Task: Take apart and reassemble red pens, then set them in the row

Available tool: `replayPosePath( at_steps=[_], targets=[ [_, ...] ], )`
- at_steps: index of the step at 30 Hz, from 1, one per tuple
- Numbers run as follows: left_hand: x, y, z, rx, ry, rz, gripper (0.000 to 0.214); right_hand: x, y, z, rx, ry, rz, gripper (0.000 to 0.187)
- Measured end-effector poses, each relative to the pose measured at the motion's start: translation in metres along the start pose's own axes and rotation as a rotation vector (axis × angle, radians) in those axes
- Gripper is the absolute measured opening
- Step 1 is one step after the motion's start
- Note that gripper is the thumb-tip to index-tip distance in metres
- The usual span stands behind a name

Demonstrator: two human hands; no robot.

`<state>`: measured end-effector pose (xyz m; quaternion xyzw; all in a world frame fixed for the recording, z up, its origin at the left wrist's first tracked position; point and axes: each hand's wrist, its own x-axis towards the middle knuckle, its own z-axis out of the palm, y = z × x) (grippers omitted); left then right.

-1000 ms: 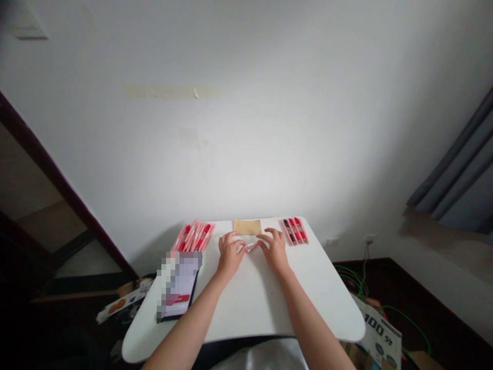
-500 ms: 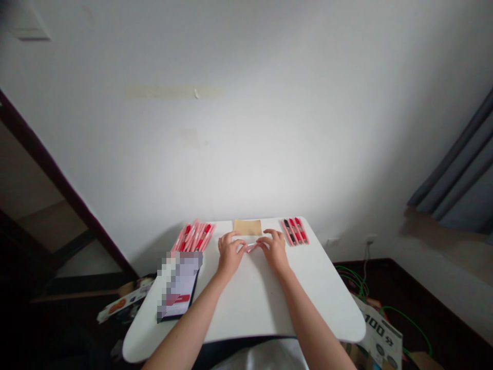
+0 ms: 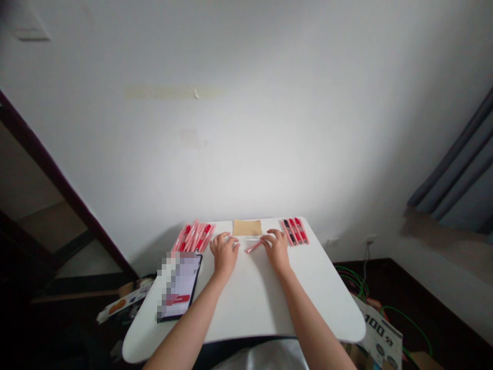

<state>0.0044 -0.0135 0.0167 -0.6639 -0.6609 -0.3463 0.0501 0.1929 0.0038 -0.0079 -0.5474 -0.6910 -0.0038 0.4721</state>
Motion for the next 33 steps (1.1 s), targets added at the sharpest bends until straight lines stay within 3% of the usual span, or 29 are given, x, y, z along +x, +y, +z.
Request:
replayPosePath(
  at_steps=[6, 33],
  targets=[
    [0.0002, -0.0042, 0.0016, 0.093, 0.008, 0.019, 0.017, -0.0006, 0.002, 0.0015, 0.007, 0.005, 0.007, 0.026],
    [0.001, -0.011, 0.0095, 0.135, 0.031, 0.004, 0.013, -0.0001, 0.002, 0.0018, 0.036, -0.003, 0.003, 0.026]
  ],
)
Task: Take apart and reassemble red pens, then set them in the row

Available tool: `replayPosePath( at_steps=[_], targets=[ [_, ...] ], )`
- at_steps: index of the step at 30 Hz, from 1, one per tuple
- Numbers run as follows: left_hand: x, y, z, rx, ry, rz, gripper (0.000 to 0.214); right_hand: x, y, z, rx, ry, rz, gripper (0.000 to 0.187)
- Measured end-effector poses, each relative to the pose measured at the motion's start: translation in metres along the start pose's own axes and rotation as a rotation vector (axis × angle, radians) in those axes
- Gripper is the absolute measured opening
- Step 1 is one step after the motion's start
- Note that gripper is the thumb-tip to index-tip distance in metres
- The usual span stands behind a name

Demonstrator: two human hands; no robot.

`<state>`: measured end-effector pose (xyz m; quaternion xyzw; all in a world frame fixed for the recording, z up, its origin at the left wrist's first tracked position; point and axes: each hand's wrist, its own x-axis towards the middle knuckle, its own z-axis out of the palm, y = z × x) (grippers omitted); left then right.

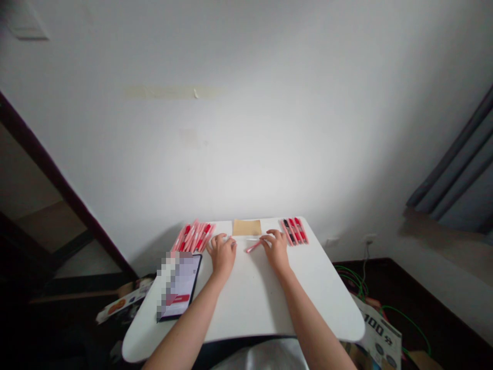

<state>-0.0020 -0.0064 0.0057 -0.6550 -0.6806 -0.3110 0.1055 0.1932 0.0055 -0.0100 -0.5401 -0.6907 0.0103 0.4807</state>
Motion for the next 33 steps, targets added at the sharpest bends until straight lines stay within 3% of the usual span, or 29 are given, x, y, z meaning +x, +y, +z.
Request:
replayPosePath(
  at_steps=[15, 26, 33],
  targets=[
    [0.0013, 0.0013, 0.0003, -0.033, 0.017, 0.022, 0.012, -0.0007, 0.0004, 0.0001, 0.006, 0.002, -0.005, 0.024],
    [0.0042, 0.0077, -0.0063, -0.204, -0.048, -0.008, 0.007, -0.0001, 0.0004, 0.0001, -0.005, 0.005, 0.0, 0.024],
    [0.0047, 0.0086, -0.0058, -0.297, -0.028, 0.026, 0.005, -0.0001, 0.0001, -0.0003, -0.007, -0.002, 0.014, 0.022]
  ],
)
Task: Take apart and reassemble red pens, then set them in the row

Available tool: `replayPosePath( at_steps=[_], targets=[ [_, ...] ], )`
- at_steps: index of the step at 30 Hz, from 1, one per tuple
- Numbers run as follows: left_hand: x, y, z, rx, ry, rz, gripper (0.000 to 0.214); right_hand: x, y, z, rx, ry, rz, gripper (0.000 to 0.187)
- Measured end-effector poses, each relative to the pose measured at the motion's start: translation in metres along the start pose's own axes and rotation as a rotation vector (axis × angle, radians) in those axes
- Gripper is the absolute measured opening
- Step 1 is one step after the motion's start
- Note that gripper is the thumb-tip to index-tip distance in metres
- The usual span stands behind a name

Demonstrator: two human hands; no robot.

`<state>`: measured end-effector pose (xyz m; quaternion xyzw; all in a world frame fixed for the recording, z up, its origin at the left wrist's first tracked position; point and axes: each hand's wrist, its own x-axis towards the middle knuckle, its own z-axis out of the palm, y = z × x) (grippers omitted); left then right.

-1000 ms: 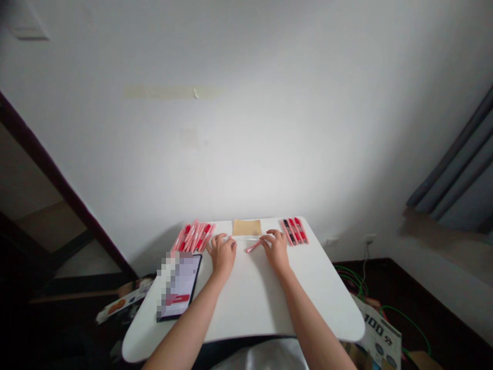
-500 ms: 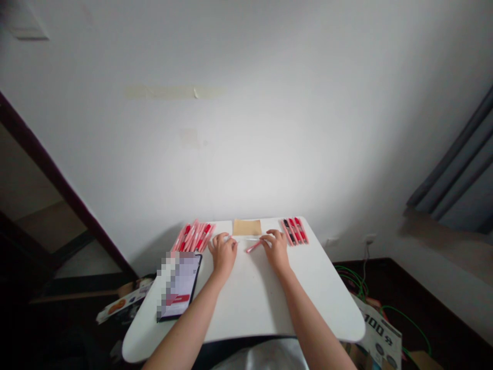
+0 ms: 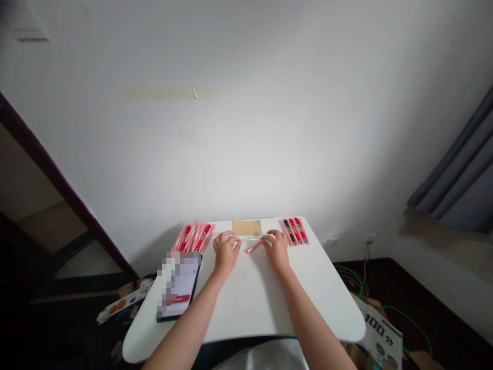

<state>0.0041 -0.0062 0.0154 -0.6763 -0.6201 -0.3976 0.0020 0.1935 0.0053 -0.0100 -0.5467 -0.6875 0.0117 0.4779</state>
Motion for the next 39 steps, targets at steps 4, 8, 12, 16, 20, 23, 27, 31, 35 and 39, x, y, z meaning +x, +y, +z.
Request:
replayPosePath(
  at_steps=[4, 8, 12, 16, 20, 23, 27, 31, 35, 39],
  targets=[
    [-0.0002, 0.0004, -0.0002, -0.027, 0.01, 0.01, 0.006, -0.0003, -0.0001, -0.0001, 0.004, -0.008, 0.014, 0.022],
    [-0.0003, 0.0005, -0.0005, -0.031, 0.011, 0.011, 0.006, -0.0003, 0.0004, -0.0001, 0.001, -0.016, 0.011, 0.023],
    [-0.0004, 0.001, -0.0006, -0.027, 0.007, 0.014, 0.006, -0.0005, 0.001, 0.0001, 0.004, -0.018, 0.0, 0.024],
    [-0.0004, 0.0033, -0.0028, -0.015, -0.004, 0.008, 0.007, -0.0007, 0.0013, 0.0005, 0.006, -0.026, -0.005, 0.024],
    [-0.0006, 0.0043, -0.0041, -0.005, -0.013, 0.012, 0.007, -0.0009, 0.0013, 0.0013, 0.012, -0.026, -0.004, 0.025],
    [-0.0007, 0.0032, -0.0033, 0.003, -0.017, 0.02, 0.006, -0.0008, 0.0012, 0.0017, 0.012, -0.027, -0.004, 0.026],
    [-0.0005, 0.001, -0.0015, 0.011, -0.025, 0.044, 0.007, -0.0008, 0.0011, 0.0018, 0.015, -0.024, -0.006, 0.026],
    [-0.0004, -0.0001, -0.0002, 0.018, -0.033, 0.057, 0.008, -0.0009, 0.0011, 0.0016, 0.008, -0.025, -0.013, 0.024],
    [-0.0009, 0.0006, 0.0005, 0.017, -0.05, 0.061, 0.008, -0.0012, 0.0008, 0.0011, 0.002, -0.034, -0.016, 0.024],
    [-0.0017, 0.0011, 0.0021, 0.011, -0.069, 0.073, 0.008, -0.001, -0.0008, 0.0002, 0.004, -0.054, -0.022, 0.023]
  ],
)
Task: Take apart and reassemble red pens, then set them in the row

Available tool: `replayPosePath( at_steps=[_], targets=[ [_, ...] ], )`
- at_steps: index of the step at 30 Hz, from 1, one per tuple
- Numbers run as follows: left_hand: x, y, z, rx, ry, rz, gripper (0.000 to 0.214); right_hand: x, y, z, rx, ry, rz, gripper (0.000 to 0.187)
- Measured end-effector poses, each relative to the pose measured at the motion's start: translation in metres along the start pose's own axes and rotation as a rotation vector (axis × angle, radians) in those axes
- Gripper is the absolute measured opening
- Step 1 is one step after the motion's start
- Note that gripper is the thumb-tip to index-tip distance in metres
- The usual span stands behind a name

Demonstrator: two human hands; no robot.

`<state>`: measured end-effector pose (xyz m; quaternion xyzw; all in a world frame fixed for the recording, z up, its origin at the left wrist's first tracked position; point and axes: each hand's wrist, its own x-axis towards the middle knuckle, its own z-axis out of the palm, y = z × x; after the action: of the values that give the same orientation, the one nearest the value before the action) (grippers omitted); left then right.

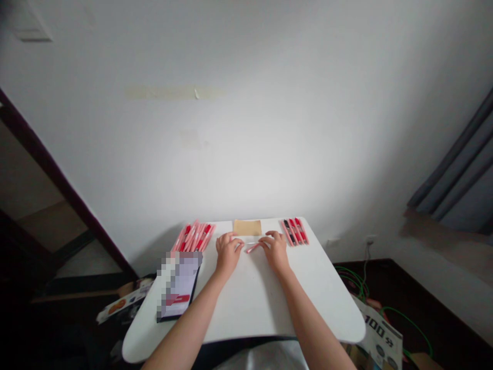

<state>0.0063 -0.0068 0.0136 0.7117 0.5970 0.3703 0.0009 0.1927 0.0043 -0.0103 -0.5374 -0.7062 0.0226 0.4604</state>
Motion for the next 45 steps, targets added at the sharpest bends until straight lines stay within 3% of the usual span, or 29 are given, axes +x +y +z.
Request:
replayPosePath(
  at_steps=[13, 32, 45],
  targets=[
    [-0.001, -0.003, 0.004, -0.044, 0.012, 0.049, 0.008, 0.002, -0.001, -0.001, 0.051, -0.067, -0.014, 0.024],
    [0.0, -0.003, 0.002, -0.062, 0.082, 0.05, 0.009, 0.001, 0.0, -0.001, 0.044, -0.044, 0.021, 0.031],
    [-0.003, -0.012, -0.001, 0.236, 0.113, -0.086, 0.022, 0.001, 0.006, 0.002, 0.053, -0.017, 0.044, 0.03]
  ],
)
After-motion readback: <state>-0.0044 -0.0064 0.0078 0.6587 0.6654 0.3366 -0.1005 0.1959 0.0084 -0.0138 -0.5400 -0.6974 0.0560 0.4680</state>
